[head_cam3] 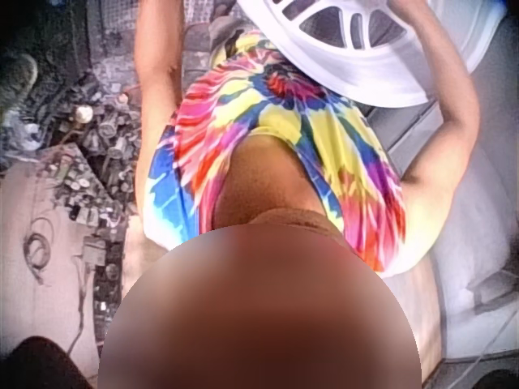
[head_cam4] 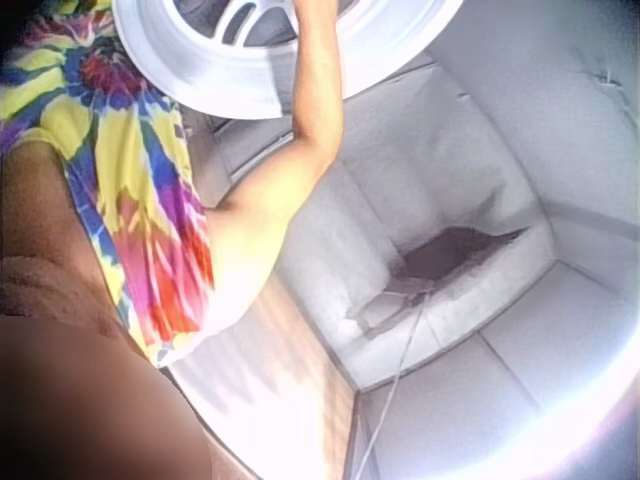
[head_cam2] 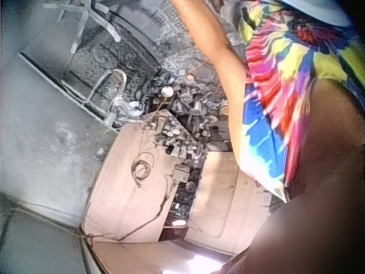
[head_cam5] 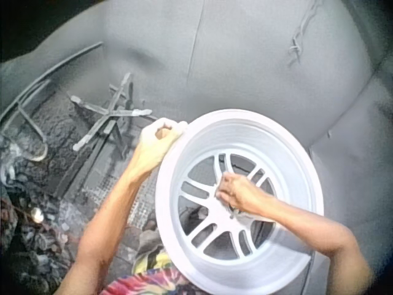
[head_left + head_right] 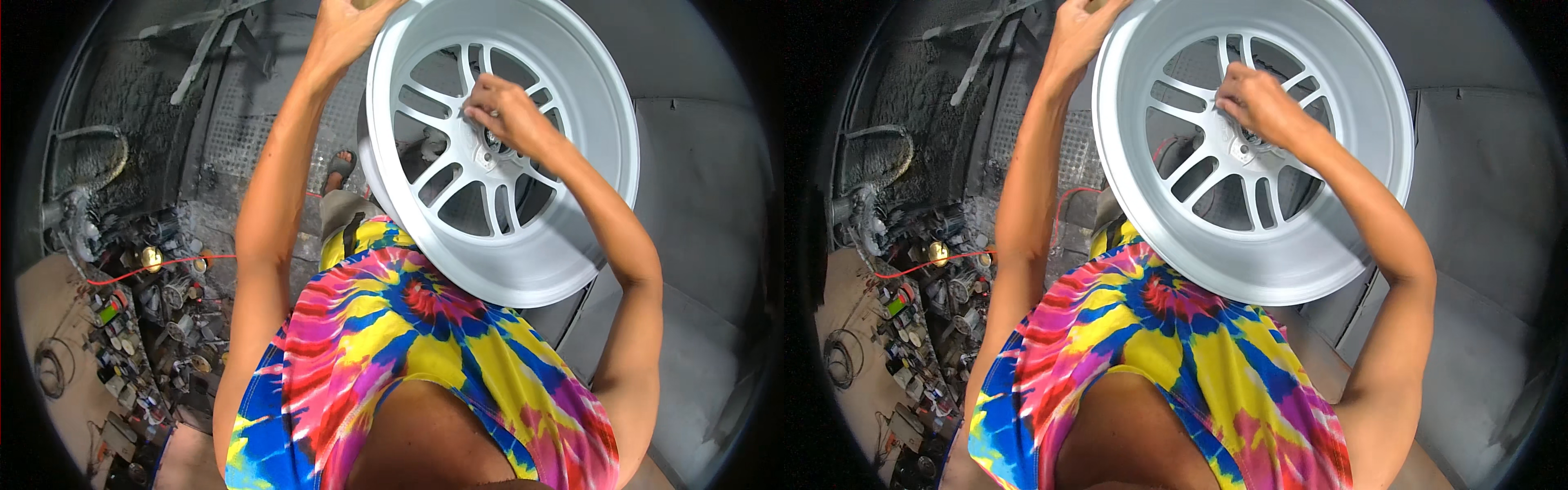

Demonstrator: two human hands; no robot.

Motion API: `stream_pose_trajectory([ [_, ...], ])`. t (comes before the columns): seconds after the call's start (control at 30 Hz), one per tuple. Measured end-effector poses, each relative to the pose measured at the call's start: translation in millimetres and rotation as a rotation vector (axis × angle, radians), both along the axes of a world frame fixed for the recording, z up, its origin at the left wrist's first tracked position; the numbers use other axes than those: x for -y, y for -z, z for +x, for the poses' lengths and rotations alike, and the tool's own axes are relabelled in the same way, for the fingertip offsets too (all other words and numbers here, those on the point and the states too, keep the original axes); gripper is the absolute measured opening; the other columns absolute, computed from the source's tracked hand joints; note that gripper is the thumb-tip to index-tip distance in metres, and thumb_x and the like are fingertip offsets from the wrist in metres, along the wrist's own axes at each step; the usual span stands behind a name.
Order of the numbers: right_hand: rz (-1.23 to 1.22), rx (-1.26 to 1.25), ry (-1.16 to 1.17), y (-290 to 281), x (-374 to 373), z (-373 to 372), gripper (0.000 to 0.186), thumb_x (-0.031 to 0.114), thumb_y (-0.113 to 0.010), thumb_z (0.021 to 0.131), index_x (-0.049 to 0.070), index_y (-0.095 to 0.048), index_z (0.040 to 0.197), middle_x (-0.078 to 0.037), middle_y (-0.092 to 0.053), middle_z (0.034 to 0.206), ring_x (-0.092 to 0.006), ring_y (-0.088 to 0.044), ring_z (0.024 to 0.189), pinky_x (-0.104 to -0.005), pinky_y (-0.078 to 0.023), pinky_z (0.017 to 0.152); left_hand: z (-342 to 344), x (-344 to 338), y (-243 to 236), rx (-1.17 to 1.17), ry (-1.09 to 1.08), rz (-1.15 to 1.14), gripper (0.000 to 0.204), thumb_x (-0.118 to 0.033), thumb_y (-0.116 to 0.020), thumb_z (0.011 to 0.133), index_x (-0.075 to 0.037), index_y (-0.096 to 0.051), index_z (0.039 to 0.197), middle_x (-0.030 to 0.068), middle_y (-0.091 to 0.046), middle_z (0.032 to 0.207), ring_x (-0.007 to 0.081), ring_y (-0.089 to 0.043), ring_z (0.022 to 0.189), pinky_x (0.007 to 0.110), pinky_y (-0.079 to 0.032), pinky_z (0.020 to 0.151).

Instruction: Refurbishing and spray painting a car wheel rim in a paint booth.

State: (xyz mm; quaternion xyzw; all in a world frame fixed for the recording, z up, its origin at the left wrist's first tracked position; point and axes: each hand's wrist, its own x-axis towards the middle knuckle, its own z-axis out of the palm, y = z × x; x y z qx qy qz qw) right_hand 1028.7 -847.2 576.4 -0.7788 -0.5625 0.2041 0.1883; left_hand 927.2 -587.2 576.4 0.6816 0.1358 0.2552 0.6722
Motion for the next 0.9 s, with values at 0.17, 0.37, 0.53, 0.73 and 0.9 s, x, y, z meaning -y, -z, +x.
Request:
stream_pose_trajectory([
  [0.17,-0.145,0.283,-0.18,1,17,-52,0.01,0.0,-0.057,0.083,-0.009,-0.062,0.081,-0.023,-0.058,0.098,-0.0398,-0.063,0.094,-0.0475,-0.054,0.078,-42,8,-7,0.031,-0.011,-0.091,0.019,-0.022,-0.073,0.096,-0.005,-0.07,0.102,-0.0023,-0.068,0.085,0.0048,-0.058,0.076,0.022,-0.047,0.07],
  [0.37,-0.308,-0.029,-0.131,-31,51,-27,0.018,-0.004,-0.067,0.081,-0.003,-0.069,0.099,-0.017,-0.057,0.094,-0.0369,-0.064,0.087,-0.0443,-0.054,0.078,-94,-23,10,0.131,-0.129,-0.03,0.026,-0.025,-0.061,0.103,-0.001,-0.07,0.108,-0.0011,-0.065,0.086,0.0067,-0.056,0.07,0.022,-0.044,0.061],
  [0.53,-0.063,0.248,-0.293,-15,80,-41,0.024,0.001,-0.066,0.08,-0.002,-0.064,0.104,-0.013,-0.057,0.1,-0.0342,-0.066,0.09,-0.0429,-0.056,0.076,-182,-7,-88,0.385,0.059,-0.22,0.017,-0.009,-0.065,0.092,0.004,-0.065,0.103,0.0078,-0.064,0.083,0.0142,-0.049,0.059,0.028,-0.044,0.055],
  [0.73,-0.23,0.284,-0.271,-6,98,-30,0.016,-0.003,-0.064,0.078,-0.002,-0.063,0.093,-0.017,-0.058,0.096,-0.0359,-0.066,0.089,-0.0454,-0.055,0.076,-194,16,-168,1.163,1.319,0.027,0.014,-0.005,-0.066,0.092,-0.007,-0.076,0.101,0.0016,-0.067,0.073,0.0104,-0.062,0.055,0.022,-0.05,0.049],
  [0.9,-0.325,0.19,-0.133,-26,83,-29,0.016,0.002,-0.071,0.081,-0.002,-0.067,0.096,-0.015,-0.058,0.089,-0.0356,-0.065,0.077,-0.0472,-0.054,0.071,-398,-76,-200,1.114,1.405,0.12,0.011,-0.008,-0.066,0.089,-0.007,-0.074,0.097,0.0016,-0.065,0.071,0.0111,-0.061,0.055,0.023,-0.049,0.049],
])
